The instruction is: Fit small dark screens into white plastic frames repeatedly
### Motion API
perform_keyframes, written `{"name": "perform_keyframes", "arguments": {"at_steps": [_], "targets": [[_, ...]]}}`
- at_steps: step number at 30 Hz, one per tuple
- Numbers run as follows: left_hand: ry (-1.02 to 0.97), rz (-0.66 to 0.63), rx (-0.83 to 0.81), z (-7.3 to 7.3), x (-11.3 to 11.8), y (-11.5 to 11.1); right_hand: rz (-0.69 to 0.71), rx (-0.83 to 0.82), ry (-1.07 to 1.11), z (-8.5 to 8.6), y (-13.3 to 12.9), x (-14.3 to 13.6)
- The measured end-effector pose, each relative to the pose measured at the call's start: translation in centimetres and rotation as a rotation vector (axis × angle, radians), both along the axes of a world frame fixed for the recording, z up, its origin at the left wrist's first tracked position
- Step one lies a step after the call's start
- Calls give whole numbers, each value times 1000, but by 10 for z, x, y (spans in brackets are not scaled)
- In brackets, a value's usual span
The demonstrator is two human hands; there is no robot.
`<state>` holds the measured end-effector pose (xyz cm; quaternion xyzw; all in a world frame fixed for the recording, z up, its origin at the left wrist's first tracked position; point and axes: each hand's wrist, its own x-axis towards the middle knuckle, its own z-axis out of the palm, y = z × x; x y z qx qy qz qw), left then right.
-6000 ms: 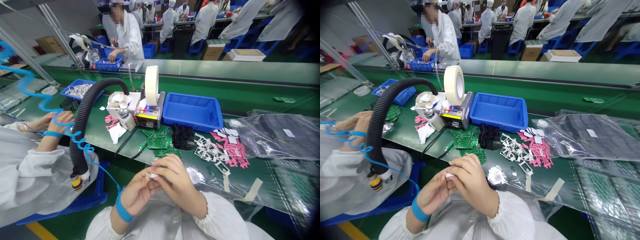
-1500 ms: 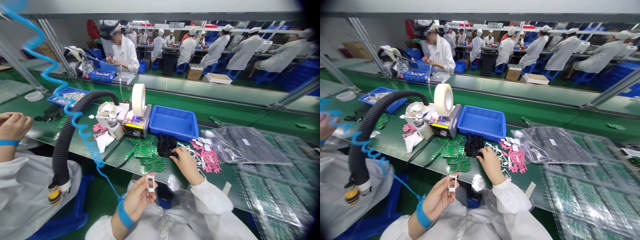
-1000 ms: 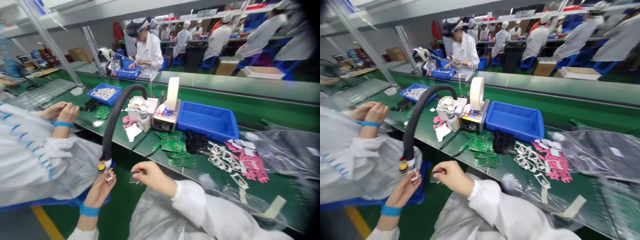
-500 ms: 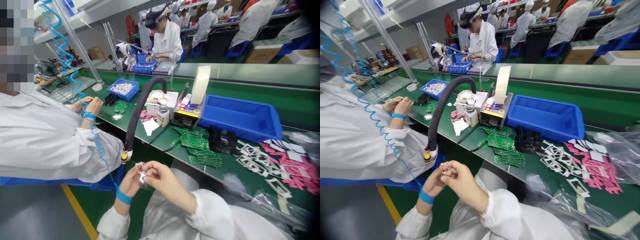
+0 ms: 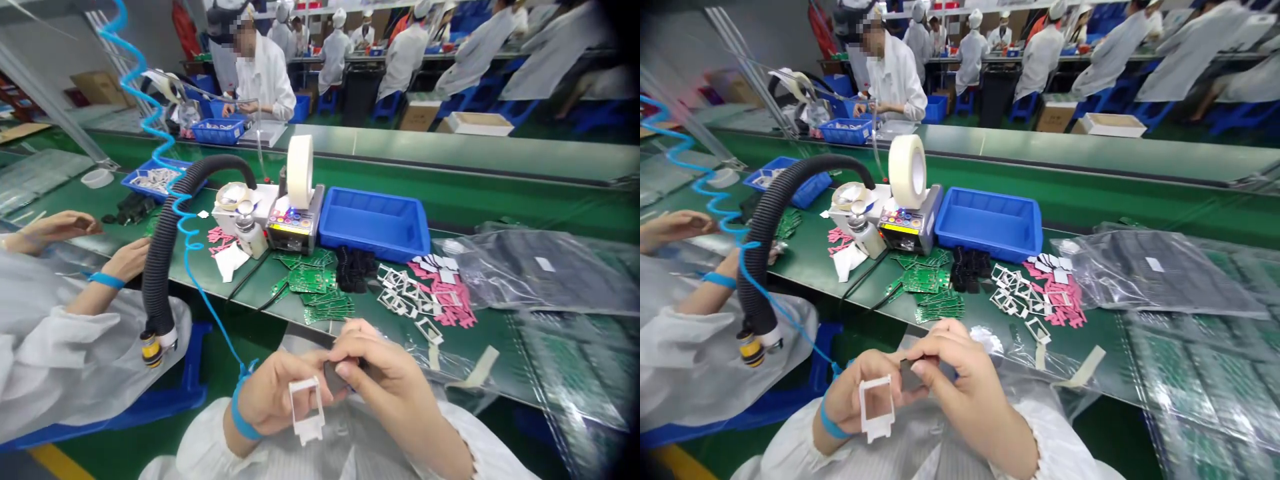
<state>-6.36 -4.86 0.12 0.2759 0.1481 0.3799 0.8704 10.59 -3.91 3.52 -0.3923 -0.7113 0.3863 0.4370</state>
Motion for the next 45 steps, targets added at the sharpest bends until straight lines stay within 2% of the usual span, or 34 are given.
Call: {"name": "perform_keyframes", "arguments": {"at_steps": [2,7,9,14,23,38,45], "targets": [[70,14,34,1,8,2,-20,61,-48,1,1,10],[150,19,126,5,23,6,-298,309,-238,1,-3,29],[182,17,214,6,26,8,-334,333,-298,0,-5,34],[199,23,329,7,29,9,-341,287,-326,-2,-7,42],[241,19,342,2,30,9,-297,243,-322,-6,-3,41],[328,61,333,-4,29,11,-337,113,-276,-18,2,38],[323,65,335,-3,30,14,-350,156,-282,-20,2,36]]}}
